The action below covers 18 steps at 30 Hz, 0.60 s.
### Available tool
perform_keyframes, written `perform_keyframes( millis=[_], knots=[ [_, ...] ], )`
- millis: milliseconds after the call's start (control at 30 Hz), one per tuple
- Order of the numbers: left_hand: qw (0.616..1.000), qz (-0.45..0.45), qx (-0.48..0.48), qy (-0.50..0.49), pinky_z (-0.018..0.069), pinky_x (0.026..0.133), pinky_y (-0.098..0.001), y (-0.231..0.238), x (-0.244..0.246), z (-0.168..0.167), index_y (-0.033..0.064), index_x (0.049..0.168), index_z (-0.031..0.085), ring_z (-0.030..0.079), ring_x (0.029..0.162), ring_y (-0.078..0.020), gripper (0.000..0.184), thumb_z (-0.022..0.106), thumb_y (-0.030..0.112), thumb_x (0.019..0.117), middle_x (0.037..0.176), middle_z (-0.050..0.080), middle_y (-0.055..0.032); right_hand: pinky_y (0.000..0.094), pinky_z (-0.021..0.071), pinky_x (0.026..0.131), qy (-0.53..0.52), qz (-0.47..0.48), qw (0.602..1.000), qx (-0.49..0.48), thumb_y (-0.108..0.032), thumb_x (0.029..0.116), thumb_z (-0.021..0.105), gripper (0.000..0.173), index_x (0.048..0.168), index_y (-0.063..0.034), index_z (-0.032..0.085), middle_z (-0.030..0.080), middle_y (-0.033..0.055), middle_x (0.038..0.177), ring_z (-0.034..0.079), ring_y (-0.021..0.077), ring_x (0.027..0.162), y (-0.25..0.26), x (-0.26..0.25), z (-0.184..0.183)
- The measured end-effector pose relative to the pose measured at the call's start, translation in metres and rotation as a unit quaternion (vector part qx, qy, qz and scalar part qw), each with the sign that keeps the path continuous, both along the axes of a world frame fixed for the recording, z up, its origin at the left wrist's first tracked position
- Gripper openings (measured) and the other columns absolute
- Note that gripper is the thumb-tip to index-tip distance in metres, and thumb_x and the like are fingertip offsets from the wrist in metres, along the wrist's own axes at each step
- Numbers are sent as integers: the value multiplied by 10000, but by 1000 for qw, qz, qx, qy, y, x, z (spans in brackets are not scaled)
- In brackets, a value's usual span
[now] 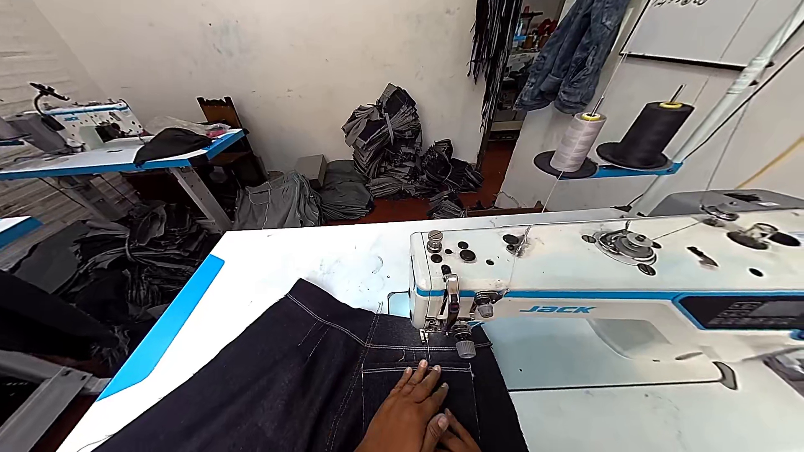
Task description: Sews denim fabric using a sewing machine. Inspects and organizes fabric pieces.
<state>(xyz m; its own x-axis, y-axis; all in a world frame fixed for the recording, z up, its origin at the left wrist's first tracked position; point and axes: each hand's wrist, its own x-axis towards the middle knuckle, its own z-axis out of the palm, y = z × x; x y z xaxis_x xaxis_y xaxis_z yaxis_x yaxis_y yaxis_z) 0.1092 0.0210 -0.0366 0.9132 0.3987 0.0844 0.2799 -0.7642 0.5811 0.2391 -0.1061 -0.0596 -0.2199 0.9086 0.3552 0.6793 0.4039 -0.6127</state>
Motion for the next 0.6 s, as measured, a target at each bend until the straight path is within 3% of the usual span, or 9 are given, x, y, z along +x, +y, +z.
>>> perform_keyframes(
  millis=[67,100,133,200,267,367,467,600],
  knots=[
    [999,-12,25,44,200,1256,-542,-1,2,2,-13,1478,517,311,1532,-384,547,285,323,1114,1614,400,-189,587,445,1098,153,-79,985,7,-200,978,582,327,848,41,760,768,191,952,737,337,1025,3,13,5],
    [997,-14,48,63,200,1254,-547,-3,3,1,-11,1503,485,300,1537,-385,547,306,323,1108,1627,376,-190,522,500,1057,194,-149,970,-1,-128,958,581,278,824,54,743,764,188,940,740,300,998,7,20,10],
    [994,-19,66,83,193,1255,-551,-5,4,0,-5,1528,449,279,1544,-386,566,331,350,1103,1643,346,-192,501,503,1045,176,-204,963,-20,-87,942,594,225,919,63,760,753,199,1055,705,315,1090,11,27,15],
    [990,-21,102,95,212,1239,-581,-8,4,-1,11,1536,446,289,1536,-408,663,420,473,1061,1637,349,-206,590,347,1174,29,-228,969,-95,-129,967,609,357,1263,50,696,629,209,1398,532,403,1375,14,36,21],
    [988,-21,99,113,178,1234,-615,-8,4,2,54,1557,430,256,1547,-410,775,514,581,995,1649,328,-201,658,263,1186,-85,-235,960,-128,-246,1015,575,475,1385,51,603,523,198,1519,431,439,1450,10,33,20],
    [986,-18,79,143,104,1233,-649,-5,3,7,143,1582,415,187,1575,-370,890,601,680,896,1680,281,-153,648,257,1195,-97,-245,958,-113,-344,1020,570,522,1373,38,621,531,182,1516,442,418,1449,8,37,14],
    [979,4,67,194,47,1245,-626,7,3,11,206,1609,365,114,1594,-330,960,582,759,855,1710,216,-98,633,325,1173,-76,-234,967,-66,-312,981,616,450,1273,20,703,609,177,1436,517,410,1393,27,43,7],
    [971,46,57,226,6,1248,-613,30,-3,17,229,1627,317,62,1601,-314,1020,578,802,825,1724,171,-68,569,310,1208,-63,-200,974,-82,-311,986,634,416,1277,-25,715,622,150,1430,510,359,1411,63,45,11]
  ],
)
